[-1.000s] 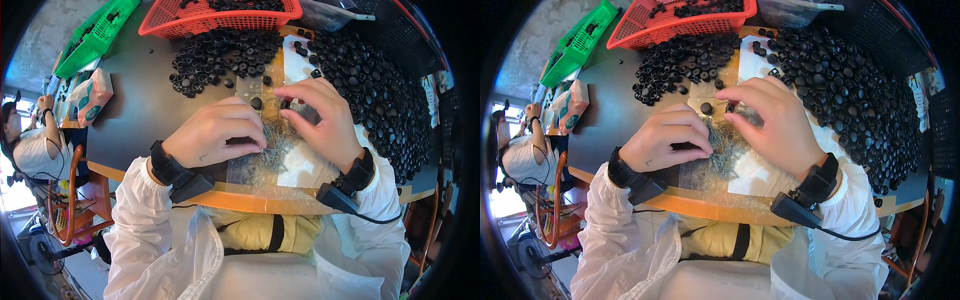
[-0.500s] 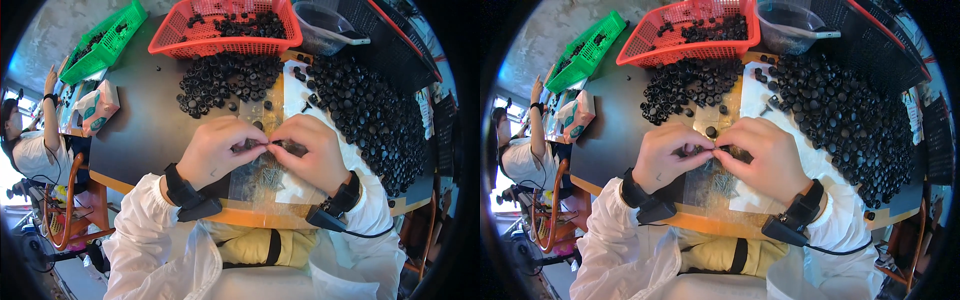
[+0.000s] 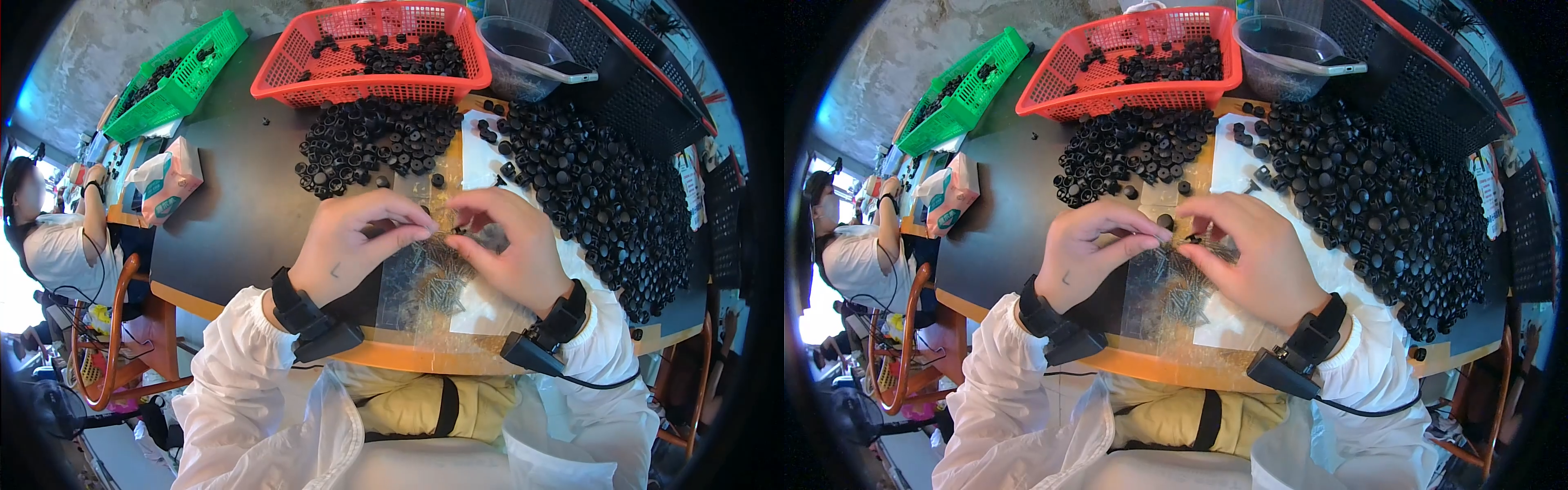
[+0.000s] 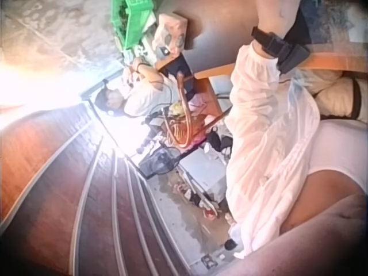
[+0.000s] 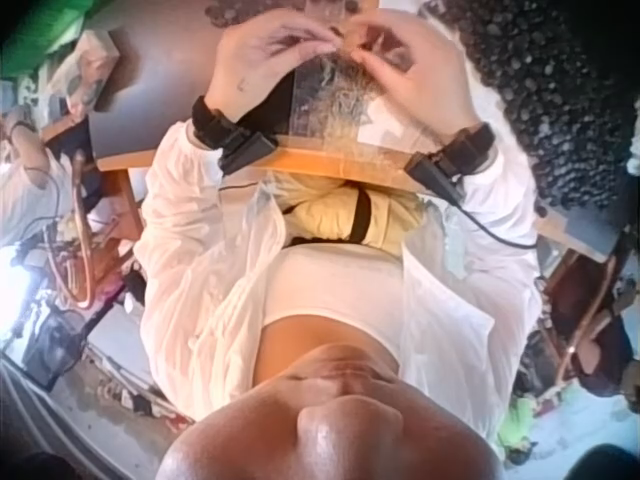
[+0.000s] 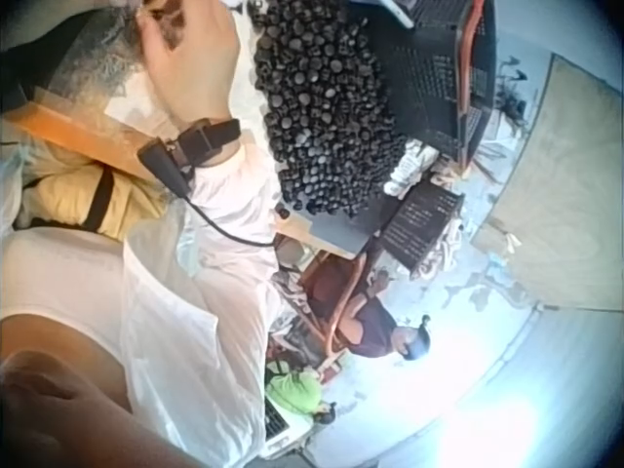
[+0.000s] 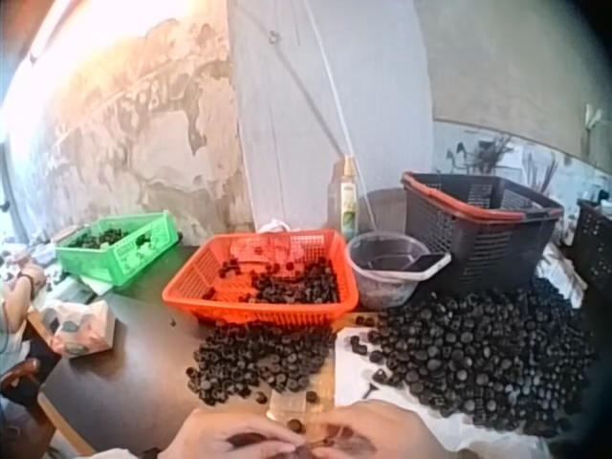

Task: Assembling small black plastic components by hand at a manufacturing workstation.

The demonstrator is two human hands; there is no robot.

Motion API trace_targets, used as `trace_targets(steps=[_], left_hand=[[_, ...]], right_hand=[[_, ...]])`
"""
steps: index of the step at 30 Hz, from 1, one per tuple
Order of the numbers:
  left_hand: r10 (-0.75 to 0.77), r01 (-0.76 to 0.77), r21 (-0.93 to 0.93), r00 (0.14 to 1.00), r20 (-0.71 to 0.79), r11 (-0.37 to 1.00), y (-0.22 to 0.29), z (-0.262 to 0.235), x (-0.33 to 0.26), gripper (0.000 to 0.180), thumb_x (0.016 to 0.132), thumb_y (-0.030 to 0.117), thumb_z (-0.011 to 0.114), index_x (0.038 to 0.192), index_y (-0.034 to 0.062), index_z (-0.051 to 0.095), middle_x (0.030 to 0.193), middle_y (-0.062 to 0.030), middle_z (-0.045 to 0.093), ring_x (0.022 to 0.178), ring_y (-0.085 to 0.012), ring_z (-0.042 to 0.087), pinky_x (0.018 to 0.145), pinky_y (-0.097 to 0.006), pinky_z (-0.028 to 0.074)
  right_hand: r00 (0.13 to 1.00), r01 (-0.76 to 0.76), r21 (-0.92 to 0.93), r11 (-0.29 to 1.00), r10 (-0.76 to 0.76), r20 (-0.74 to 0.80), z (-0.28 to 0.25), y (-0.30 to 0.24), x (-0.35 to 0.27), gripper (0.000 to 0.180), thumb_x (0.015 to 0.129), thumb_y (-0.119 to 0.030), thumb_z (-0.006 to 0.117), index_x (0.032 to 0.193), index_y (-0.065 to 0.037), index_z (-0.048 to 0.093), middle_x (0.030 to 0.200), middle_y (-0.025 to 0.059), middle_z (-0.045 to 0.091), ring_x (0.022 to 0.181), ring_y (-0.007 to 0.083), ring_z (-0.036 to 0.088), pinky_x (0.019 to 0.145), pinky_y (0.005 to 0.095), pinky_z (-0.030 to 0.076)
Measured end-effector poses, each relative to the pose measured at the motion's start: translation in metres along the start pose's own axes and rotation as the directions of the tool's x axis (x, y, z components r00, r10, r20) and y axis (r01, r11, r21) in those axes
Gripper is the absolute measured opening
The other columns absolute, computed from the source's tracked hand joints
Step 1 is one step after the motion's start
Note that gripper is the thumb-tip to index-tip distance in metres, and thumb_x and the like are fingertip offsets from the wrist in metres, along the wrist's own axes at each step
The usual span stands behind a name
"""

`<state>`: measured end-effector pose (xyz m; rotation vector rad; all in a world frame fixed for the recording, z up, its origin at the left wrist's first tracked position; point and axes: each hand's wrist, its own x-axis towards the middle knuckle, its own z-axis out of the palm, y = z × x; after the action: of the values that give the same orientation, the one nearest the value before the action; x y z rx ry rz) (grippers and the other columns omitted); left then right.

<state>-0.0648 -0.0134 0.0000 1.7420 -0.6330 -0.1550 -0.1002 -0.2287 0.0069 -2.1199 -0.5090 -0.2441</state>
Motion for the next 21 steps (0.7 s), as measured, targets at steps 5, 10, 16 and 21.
trace_targets(steps=[5,10,16,21], left_hand=[[0.159,-0.161,-0.072,0.987,-0.034,0.984,-0.0043,-0.0020,0.0064,0.016,0.076,0.000,0.074,0.092,0.0021,0.069,0.091,-0.0075,0.066,0.084,-0.0150,0.064,0.073,-0.026,0.052],[0.215,-0.213,0.048,0.976,-0.034,0.976,0.0017,-0.0014,0.0062,0.017,0.071,-0.004,0.077,0.085,0.0020,0.070,0.087,-0.0062,0.063,0.081,-0.0153,0.061,0.073,-0.026,0.050],[0.216,-0.216,0.096,0.976,0.011,0.972,0.0029,-0.0016,0.0053,0.016,0.070,-0.003,0.078,0.083,0.0031,0.071,0.088,-0.0063,0.063,0.080,-0.0158,0.062,0.070,-0.026,0.050],[0.308,-0.300,0.265,0.951,0.011,0.916,-0.0004,-0.0023,0.0052,0.016,0.070,-0.001,0.078,0.083,0.0040,0.071,0.084,-0.0056,0.063,0.077,-0.0155,0.061,0.066,-0.026,0.050]], right_hand=[[0.965,-0.256,0.541,0.801,0.244,0.094,0.0022,0.0013,-0.0019,0.031,0.079,0.007,0.069,0.105,-0.003,0.058,0.099,0.0043,0.064,0.092,0.0110,0.062,0.083,0.0261,0.053],[0.945,-0.319,0.703,0.636,0.264,0.190,0.0061,0.0005,-0.0030,0.029,0.080,0.008,0.068,0.105,-0.002,0.057,0.104,0.0047,0.063,0.096,0.0116,0.062,0.088,0.0264,0.053],[0.947,-0.316,0.653,0.688,0.271,0.172,0.0079,-0.0007,-0.0055,0.025,0.080,0.006,0.069,0.102,-0.001,0.058,0.102,0.0053,0.064,0.097,0.0119,0.062,0.088,0.0262,0.053],[0.967,-0.254,0.504,0.826,0.237,0.097,0.0089,-0.0035,-0.0056,0.022,0.079,0.005,0.070,0.099,0.000,0.063,0.098,0.0056,0.067,0.090,0.0112,0.065,0.082,0.0253,0.055]])
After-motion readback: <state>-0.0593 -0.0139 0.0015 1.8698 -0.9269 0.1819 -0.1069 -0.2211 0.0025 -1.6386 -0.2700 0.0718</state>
